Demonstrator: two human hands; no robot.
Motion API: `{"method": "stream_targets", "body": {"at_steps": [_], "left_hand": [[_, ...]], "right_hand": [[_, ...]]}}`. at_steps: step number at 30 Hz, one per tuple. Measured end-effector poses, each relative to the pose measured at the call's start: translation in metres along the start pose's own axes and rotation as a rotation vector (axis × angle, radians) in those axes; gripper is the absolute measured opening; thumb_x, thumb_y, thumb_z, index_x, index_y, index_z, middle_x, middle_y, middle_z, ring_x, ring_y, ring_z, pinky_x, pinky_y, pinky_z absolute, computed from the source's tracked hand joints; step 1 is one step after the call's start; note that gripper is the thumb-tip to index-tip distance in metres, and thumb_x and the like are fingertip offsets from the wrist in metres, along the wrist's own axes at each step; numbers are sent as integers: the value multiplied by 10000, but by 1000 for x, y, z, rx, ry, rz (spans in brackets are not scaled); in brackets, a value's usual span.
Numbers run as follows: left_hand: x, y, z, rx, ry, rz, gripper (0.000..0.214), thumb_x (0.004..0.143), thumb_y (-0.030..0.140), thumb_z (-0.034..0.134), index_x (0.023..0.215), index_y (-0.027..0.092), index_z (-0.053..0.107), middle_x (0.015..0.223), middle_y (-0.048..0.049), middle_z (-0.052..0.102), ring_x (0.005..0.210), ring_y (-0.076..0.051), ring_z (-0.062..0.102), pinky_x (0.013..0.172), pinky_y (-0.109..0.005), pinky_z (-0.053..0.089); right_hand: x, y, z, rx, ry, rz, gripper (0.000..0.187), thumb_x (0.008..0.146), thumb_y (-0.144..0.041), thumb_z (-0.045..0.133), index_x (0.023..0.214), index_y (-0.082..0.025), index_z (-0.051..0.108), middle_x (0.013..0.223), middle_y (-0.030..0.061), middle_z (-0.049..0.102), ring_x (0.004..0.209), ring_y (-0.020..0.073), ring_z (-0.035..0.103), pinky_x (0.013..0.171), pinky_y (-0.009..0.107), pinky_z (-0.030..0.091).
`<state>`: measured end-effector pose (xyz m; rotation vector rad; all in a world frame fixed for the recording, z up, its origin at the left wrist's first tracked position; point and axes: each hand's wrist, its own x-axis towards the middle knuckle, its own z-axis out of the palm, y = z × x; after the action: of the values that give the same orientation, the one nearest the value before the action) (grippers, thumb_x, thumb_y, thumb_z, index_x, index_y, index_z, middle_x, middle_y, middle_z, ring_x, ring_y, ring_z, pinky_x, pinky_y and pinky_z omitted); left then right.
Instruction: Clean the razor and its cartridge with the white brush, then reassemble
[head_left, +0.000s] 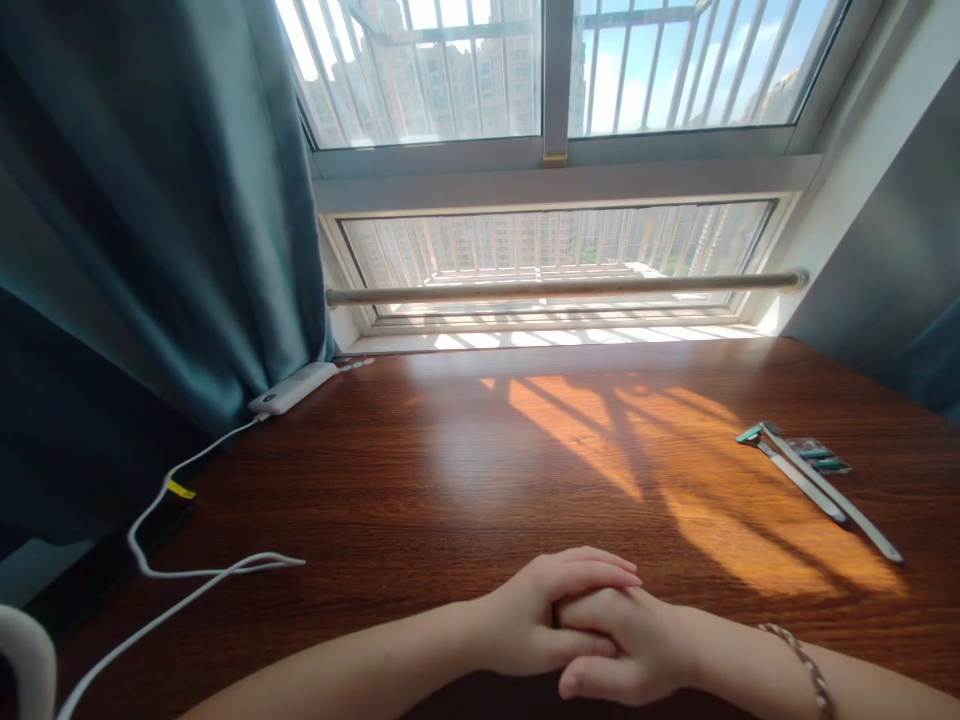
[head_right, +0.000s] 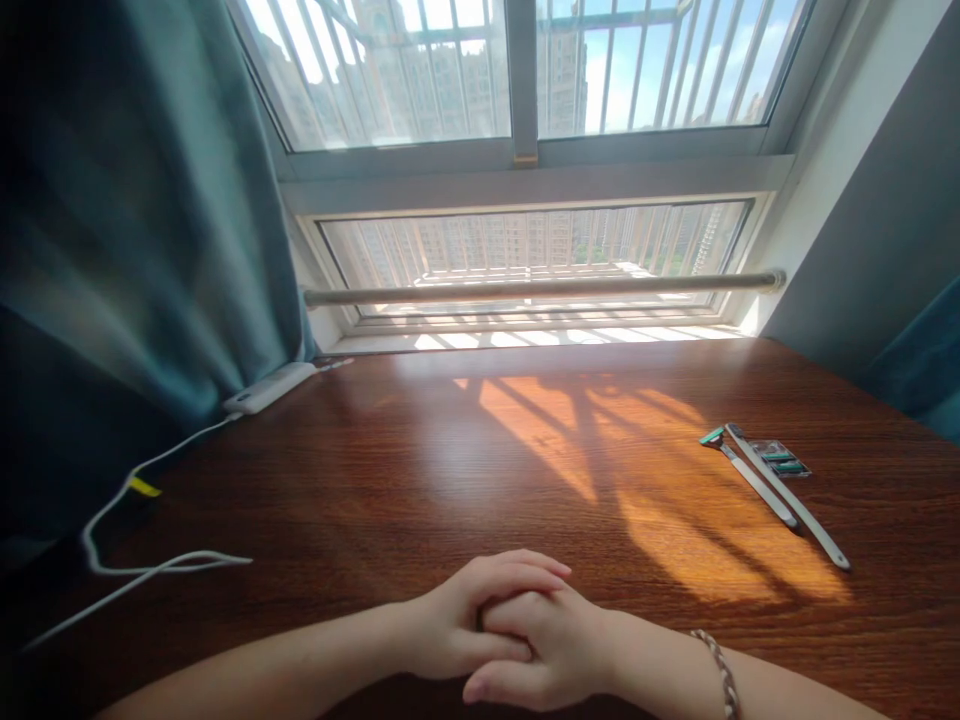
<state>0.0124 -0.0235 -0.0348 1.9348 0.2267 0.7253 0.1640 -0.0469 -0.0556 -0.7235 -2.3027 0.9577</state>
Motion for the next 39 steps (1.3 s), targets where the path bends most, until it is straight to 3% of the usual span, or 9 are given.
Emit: {"method": "stream_targets", "body": {"at_steps": [6,11,14,39], "left_hand": [[0,-2,1,-3,5,-10,501,722,205,629,1202,188,484,1187,-124,528,1083,-229,501,928,-361,410],[0,-3,0,-3,6,-55,448,738,236,618,1168,171,508,1162,-120,545,1057,-222,514,920,-350,409],[0,-2,0,-2,0,-80,434,748,233,606,1165,167,508,1160,-120,545,1054,-218,513,915,-344,409],[-1,-2,1,5,9,-109,436,744,230,614,1162,157,514,1160,-121,550,1056,-217,514,917,-335,404]], "right_hand": [[0,-1,-1,70,-116,127,508,751,-579,458,687,-113,650,545,21,495,523,106,441,501,191,411],[-3,2,-3,61,-181,249,458,733,-531,506,834,-117,674,694,64,614,636,153,551,570,218,465],[-4,4,-2,63,-194,237,440,748,-511,501,882,-128,670,742,67,633,688,162,572,621,226,482],[-2,2,-3,64,-171,273,369,721,-437,540,858,-116,659,705,58,615,634,154,546,581,229,469]]}}
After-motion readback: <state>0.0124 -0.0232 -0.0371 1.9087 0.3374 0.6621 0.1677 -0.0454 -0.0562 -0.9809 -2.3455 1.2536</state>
